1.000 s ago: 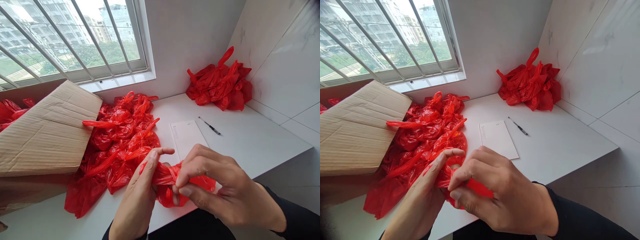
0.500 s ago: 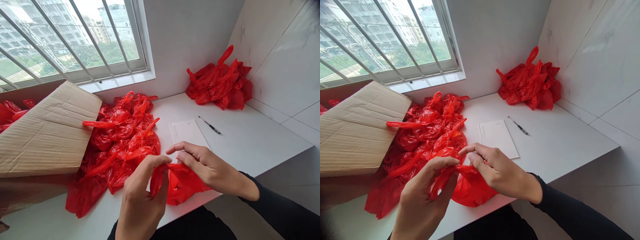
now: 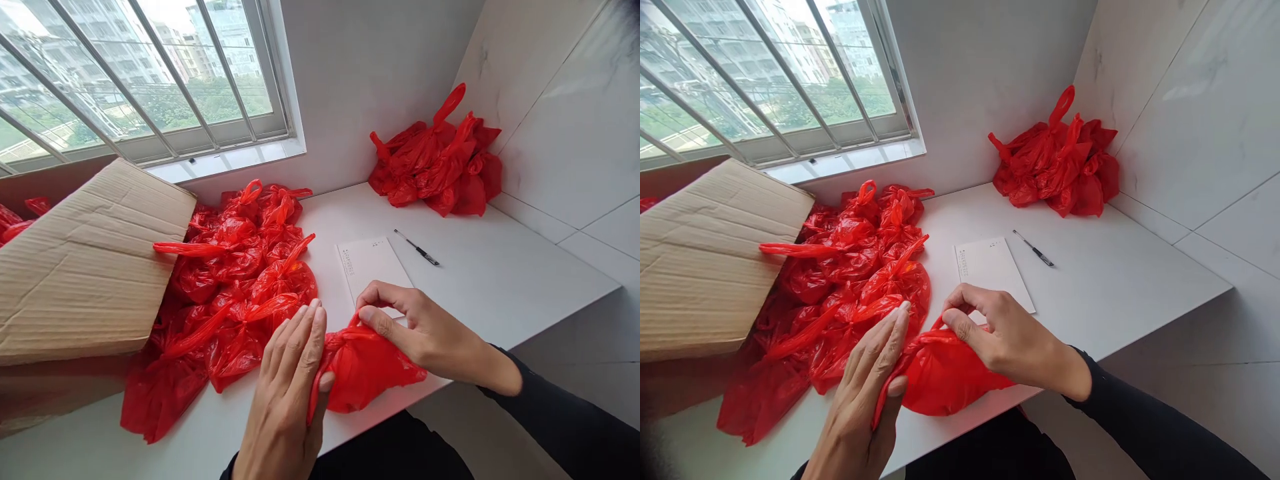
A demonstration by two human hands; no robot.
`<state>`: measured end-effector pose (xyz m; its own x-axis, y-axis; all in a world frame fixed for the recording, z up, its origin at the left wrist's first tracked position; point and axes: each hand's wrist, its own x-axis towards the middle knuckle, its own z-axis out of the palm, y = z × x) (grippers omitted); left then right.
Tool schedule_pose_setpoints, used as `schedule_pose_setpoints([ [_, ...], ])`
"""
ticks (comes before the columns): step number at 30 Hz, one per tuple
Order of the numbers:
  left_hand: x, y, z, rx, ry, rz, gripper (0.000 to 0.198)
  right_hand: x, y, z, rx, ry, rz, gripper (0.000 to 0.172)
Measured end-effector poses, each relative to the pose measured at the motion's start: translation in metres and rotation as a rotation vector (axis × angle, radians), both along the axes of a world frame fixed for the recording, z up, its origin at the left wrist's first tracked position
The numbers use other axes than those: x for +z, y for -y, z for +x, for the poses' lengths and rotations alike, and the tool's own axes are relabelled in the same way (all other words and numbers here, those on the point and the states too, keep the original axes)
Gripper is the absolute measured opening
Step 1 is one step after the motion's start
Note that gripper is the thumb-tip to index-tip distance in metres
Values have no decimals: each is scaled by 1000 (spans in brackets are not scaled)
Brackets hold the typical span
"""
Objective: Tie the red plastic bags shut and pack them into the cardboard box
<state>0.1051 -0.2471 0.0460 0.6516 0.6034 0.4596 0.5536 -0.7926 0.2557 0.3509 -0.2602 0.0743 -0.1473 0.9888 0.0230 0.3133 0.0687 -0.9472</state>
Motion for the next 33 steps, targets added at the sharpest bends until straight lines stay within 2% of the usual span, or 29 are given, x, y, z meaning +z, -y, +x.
schedule_pose_setpoints([
  [3,-20,8,-31,17,-8,59,64,-23,4,31,-186,92,-23,28],
  [5,-34,14,-49,6,-45,71,64,-41,8,47,-259,103,-74,33],
  [8,-47,20,-55,-21,-32,0,61,-58,14,51,-311,2,-133,35],
  [11,-47,20,-34,-5,18,-44,54,-58,16,32,-362,-173,-114,31],
  [14,-44,15,-1,3,-59,-9,73,-54,16,7,-359,-264,-81,26],
  [17,-51,7,27,5,-131,29,69,-62,17,-15,-292,-279,-48,27],
  [20,-69,5,42,41,-189,29,62,-86,21,-28,-254,-51,76,40],
  [23,-86,10,46,64,-201,45,60,-112,26,-32,-240,272,283,45],
  [25,-93,14,47,76,-170,45,56,-122,29,-31,-225,387,367,47],
  [33,-92,10,54,86,-148,-4,49,-130,27,-27,-246,396,362,51],
])
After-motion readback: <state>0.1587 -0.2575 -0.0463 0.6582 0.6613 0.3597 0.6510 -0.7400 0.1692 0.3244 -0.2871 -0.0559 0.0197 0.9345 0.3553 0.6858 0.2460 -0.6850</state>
